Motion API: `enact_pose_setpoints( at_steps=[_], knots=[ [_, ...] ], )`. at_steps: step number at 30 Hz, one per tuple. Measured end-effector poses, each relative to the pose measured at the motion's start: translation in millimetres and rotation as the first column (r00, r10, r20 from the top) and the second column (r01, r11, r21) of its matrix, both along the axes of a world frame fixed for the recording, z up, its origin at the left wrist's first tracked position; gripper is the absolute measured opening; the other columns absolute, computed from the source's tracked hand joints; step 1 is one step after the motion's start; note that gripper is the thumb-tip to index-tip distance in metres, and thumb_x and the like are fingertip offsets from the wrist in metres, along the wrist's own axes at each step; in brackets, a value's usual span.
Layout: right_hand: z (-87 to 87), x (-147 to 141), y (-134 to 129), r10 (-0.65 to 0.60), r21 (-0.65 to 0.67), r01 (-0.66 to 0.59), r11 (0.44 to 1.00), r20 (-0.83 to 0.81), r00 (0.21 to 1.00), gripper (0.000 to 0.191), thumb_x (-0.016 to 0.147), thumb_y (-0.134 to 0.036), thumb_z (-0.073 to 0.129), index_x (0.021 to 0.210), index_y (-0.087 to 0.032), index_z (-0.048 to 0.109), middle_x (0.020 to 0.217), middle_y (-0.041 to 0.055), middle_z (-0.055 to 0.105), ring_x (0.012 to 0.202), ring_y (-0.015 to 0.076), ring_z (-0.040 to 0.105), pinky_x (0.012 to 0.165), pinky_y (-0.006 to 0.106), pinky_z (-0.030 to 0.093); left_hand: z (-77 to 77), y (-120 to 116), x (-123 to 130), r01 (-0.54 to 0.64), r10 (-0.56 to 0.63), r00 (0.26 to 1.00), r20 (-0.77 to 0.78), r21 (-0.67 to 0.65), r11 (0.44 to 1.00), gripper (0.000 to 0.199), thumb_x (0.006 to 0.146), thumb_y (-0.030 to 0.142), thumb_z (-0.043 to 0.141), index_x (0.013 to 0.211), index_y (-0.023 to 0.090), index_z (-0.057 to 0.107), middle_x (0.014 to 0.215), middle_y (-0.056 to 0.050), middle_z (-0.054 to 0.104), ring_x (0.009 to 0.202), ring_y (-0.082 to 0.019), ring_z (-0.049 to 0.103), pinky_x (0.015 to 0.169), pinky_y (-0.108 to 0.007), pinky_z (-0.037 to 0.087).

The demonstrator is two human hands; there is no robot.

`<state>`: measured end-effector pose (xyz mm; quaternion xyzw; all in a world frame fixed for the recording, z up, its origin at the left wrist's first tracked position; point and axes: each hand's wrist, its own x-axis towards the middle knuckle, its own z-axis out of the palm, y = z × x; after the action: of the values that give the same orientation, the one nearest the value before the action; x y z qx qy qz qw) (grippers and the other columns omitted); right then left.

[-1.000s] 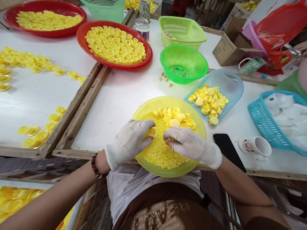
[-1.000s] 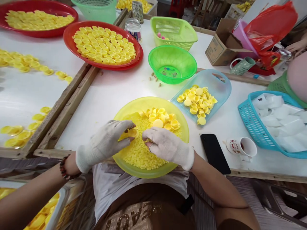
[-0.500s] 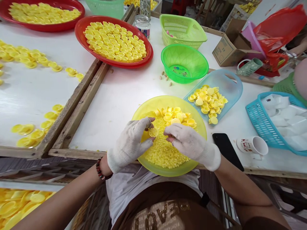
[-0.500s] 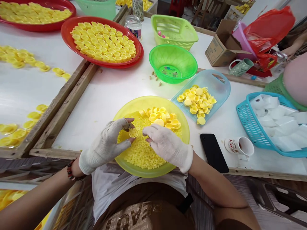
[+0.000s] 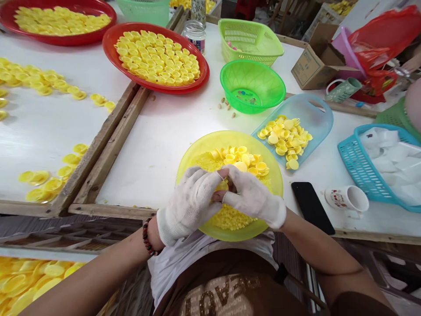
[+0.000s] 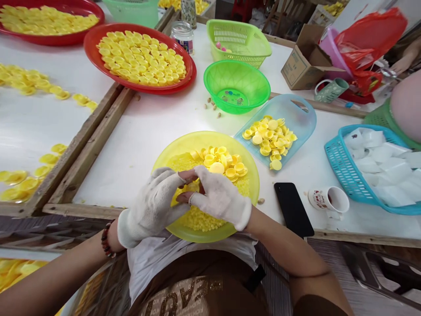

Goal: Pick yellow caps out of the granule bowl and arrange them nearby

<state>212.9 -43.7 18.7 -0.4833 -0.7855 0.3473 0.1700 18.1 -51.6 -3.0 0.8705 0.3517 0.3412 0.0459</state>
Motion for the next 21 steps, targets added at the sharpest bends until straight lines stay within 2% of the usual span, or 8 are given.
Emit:
enact_pose_setpoints(
  at_steps=[3, 5, 6, 8, 11, 15, 18, 21],
  knots=[
    [-3.8, 7.3, 1.8, 0.018, -0.189, -0.054, 0.98, -0.189, 0.982, 0.02, 0.096, -0.032, 0.055, 0.112, -0.022, 0.057, 0.09, -0.0009, 0.065, 0.074, 0.0129, 0.059, 0.069, 0.028, 0.048, -3.5, -3.0, -3.8, 0.008, -0.009, 0.999, 0.05, 0.014, 1.0, 0.041, 0.088, 0.016, 0.057, 0.127, 0.016, 0.045, 0.1, -0.009, 0.07, 0.084, -0.022, 0.065, 0.078, -0.039, 0.055],
    [-5.5, 16.2, 1.4, 0.011, -0.28, -0.08, 0.957, -0.242, 0.97, 0.025, 0.099, -0.026, 0.047, 0.121, -0.021, 0.056, 0.094, 0.0003, 0.067, 0.074, 0.0119, 0.063, 0.071, 0.028, 0.051, -9.0, -3.7, -9.8, -0.002, 0.006, 0.995, 0.1, -0.042, 0.999, 0.042, 0.088, 0.017, 0.06, 0.128, 0.016, 0.045, 0.101, -0.009, 0.069, 0.09, -0.021, 0.066, 0.082, -0.037, 0.057],
    [-5.5, 20.5, 1.0, 0.02, -0.276, -0.086, 0.957, -0.235, 0.972, 0.028, 0.098, -0.023, 0.045, 0.124, -0.021, 0.055, 0.097, 0.0014, 0.068, 0.077, 0.0123, 0.065, 0.074, 0.029, 0.052, -12.2, -3.9, -13.0, -0.006, 0.017, 0.992, 0.123, -0.085, 0.996, 0.044, 0.088, 0.018, 0.061, 0.129, 0.017, 0.045, 0.102, -0.009, 0.068, 0.092, -0.021, 0.066, 0.084, -0.037, 0.057],
    [-3.7, 26.3, 0.0, 0.046, -0.166, -0.075, 0.983, -0.168, 0.985, 0.03, 0.095, -0.017, 0.047, 0.123, -0.02, 0.058, 0.102, 0.004, 0.07, 0.089, 0.0151, 0.067, 0.084, 0.033, 0.052, -17.8, -3.6, -18.0, -0.014, 0.042, 0.986, 0.159, -0.178, 0.984, 0.047, 0.087, 0.02, 0.065, 0.13, 0.018, 0.046, 0.103, -0.008, 0.067, 0.095, -0.019, 0.067, 0.087, -0.036, 0.057],
    [1.7, 23.2, -1.2, 0.03, -0.012, -0.031, 0.999, -0.059, 0.998, 0.02, 0.094, -0.023, 0.053, 0.112, -0.019, 0.063, 0.103, 0.0057, 0.07, 0.093, 0.0176, 0.064, 0.087, 0.034, 0.049, -20.4, -2.4, -19.7, -0.013, 0.059, 0.982, 0.181, -0.243, 0.97, 0.049, 0.087, 0.02, 0.066, 0.131, 0.02, 0.045, 0.105, -0.007, 0.067, 0.094, -0.018, 0.067, 0.088, -0.035, 0.057],
    [3.9, 5.7, 1.0, -0.009, -0.005, 0.009, 1.0, -0.037, 0.999, 0.021, 0.093, -0.028, 0.059, 0.112, -0.021, 0.062, 0.087, 0.0009, 0.067, 0.075, 0.0145, 0.058, 0.073, 0.029, 0.048, -12.4, -1.3, -12.2, 0.004, 0.011, 0.991, 0.135, -0.111, 0.994, 0.042, 0.088, 0.019, 0.063, 0.126, 0.018, 0.047, 0.104, -0.009, 0.068, 0.092, -0.021, 0.067, 0.083, -0.037, 0.058],
    [1.4, 0.5, 4.4, 0.044, -0.003, -0.044, 0.999, -0.085, 0.995, 0.022, 0.093, -0.02, 0.053, 0.111, -0.022, 0.065, 0.09, 0.0011, 0.069, 0.077, 0.0146, 0.06, 0.075, 0.029, 0.049, -6.5, -3.9, -6.7, 0.013, -0.013, 0.998, 0.067, -0.006, 1.0, 0.035, 0.088, 0.013, 0.056, 0.122, 0.017, 0.048, 0.096, -0.008, 0.069, 0.087, -0.022, 0.066, 0.079, -0.039, 0.058],
    [0.2, 8.7, 4.1, 0.107, -0.075, -0.119, 0.99, -0.145, 0.984, 0.033, 0.092, -0.014, 0.049, 0.12, -0.022, 0.064, 0.097, 0.0016, 0.071, 0.083, 0.0146, 0.065, 0.079, 0.029, 0.052, -7.6, -8.9, -6.2, 0.002, -0.003, 0.999, 0.041, 0.018, 1.0, 0.037, 0.087, 0.011, 0.055, 0.123, 0.015, 0.048, 0.094, -0.008, 0.069, 0.085, -0.022, 0.065, 0.08, -0.04, 0.057]
  ],
)
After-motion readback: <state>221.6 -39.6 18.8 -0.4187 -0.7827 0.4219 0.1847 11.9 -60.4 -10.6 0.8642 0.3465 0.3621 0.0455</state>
